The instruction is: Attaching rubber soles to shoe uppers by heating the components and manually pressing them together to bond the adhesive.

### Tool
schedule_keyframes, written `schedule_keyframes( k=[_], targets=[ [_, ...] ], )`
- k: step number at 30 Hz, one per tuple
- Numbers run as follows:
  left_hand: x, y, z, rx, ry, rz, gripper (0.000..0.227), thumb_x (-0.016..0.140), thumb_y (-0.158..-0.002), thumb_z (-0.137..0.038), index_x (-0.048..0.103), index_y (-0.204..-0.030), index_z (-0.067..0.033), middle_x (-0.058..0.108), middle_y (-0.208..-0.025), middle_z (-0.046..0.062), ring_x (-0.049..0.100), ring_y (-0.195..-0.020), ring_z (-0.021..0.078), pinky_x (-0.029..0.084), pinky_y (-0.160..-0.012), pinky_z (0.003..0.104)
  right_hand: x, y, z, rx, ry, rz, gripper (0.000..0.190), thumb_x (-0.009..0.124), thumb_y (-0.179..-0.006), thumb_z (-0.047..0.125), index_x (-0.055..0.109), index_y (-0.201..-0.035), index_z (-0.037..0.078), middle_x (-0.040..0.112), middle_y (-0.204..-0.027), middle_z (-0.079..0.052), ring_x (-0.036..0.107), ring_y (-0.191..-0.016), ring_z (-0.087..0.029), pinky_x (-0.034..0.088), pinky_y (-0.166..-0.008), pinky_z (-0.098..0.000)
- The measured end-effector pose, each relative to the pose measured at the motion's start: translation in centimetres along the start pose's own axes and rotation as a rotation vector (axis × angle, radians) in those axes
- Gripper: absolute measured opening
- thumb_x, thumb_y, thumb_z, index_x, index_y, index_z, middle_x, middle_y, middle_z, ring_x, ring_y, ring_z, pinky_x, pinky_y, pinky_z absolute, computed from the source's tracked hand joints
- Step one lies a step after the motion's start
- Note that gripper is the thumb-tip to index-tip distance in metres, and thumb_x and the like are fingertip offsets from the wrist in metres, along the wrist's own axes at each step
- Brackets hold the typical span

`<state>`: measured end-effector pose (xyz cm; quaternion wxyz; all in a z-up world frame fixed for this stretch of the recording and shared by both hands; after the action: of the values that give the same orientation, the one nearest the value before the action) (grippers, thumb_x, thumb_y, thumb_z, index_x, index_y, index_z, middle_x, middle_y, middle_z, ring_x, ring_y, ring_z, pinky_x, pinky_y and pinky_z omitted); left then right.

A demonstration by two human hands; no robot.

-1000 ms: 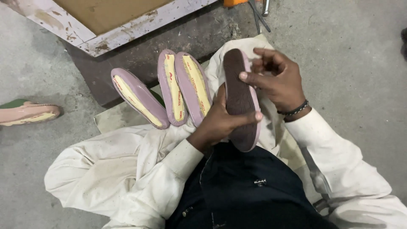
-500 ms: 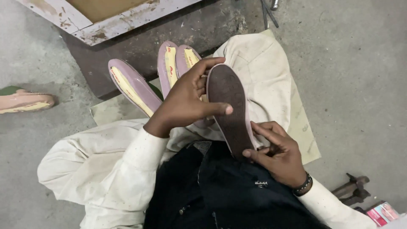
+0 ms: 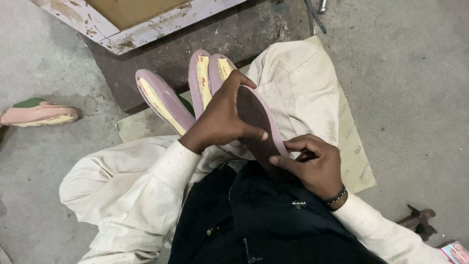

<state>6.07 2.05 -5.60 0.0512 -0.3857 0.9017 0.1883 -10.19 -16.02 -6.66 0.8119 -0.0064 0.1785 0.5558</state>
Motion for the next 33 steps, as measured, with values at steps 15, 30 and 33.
schedule_keyframes(
  k=[15, 30, 33],
  targets=[
    [0.3, 3.3, -4.6, 0.34, 0.115, 0.019, 0.046, 0.068, -0.099, -0.026, 0.048, -0.137, -0.0078, 0.054, -0.125, 0.019, 0.052, -0.131, 0.0425, 0.039, -0.111, 0.059, 0.9, -3.6, 5.2, -0.347, -0.026, 0.13, 0.071, 0.096, -0.067, 0.007, 0.067, -0.13, -0.004, 0.073, -0.119, -0.024, 0.071, -0.114, -0.035, 0.058, -0.093, -0.0438],
    [3.5, 2.8, -5.9, 0.483, -0.028, -0.288, 0.022, 0.041, -0.111, -0.019, 0.058, -0.111, -0.0054, 0.047, -0.085, 0.01, 0.06, -0.081, 0.0369, 0.05, -0.074, 0.045, 0.7, -3.5, 3.4, -0.119, -0.324, -0.029, 0.039, 0.091, -0.07, -0.008, 0.074, -0.105, -0.012, 0.076, -0.092, -0.021, 0.067, -0.091, -0.016, 0.062, -0.078, -0.0344],
    [3.7, 2.7, -6.4, 0.385, 0.108, -0.338, 0.025, 0.044, -0.111, -0.023, 0.064, -0.109, -0.008, 0.053, -0.08, 0.007, 0.063, -0.078, 0.0289, 0.052, -0.075, 0.04, 0.7, -3.9, 4.1, -0.011, -0.442, -0.042, 0.033, 0.086, -0.074, -0.008, 0.072, -0.104, -0.013, 0.074, -0.087, -0.021, 0.067, -0.09, -0.015, 0.062, -0.078, -0.0348]
  ],
)
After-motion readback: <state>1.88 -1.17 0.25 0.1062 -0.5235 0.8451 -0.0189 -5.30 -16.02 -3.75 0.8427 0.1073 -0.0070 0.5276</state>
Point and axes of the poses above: each hand's wrist, its own y-axis away from the middle knuckle, its own x-axis out of the palm, z = x × y, the point moved 3 cm from there along -y, towards the middle knuckle
